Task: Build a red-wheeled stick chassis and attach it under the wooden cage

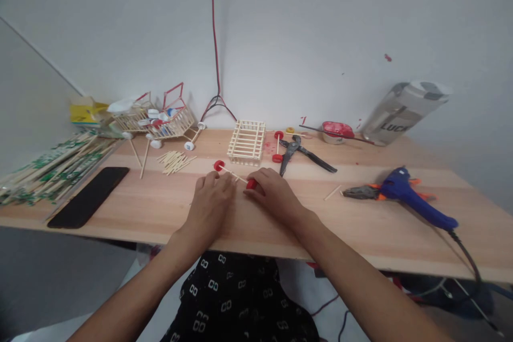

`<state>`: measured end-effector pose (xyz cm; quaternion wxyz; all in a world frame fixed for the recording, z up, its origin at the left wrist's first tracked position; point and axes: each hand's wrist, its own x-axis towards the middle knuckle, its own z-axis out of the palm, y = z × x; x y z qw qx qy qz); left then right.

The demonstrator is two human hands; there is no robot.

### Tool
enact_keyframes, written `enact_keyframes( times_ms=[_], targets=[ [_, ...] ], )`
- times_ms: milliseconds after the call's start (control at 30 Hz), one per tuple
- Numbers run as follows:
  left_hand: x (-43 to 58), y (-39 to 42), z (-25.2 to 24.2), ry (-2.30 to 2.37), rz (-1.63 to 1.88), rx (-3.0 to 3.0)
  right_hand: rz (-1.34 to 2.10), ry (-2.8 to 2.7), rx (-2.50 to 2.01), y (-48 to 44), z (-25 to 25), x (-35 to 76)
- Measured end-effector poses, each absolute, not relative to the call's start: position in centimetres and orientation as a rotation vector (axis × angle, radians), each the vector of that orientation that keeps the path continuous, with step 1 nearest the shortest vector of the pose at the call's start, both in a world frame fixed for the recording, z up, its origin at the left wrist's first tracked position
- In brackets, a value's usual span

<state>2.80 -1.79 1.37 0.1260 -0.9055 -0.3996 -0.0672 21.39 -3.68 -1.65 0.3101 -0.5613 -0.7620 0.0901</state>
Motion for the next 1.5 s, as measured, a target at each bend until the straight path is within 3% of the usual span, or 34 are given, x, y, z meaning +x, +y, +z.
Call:
enact_keyframes(
  times_ms=[1500],
  targets=[
    [2.73, -1.72, 1.14, -1.148, -0.183, -2.654, 0.228, -2.009, -1.47, -3.69, -1.7, 21.26]
  ],
)
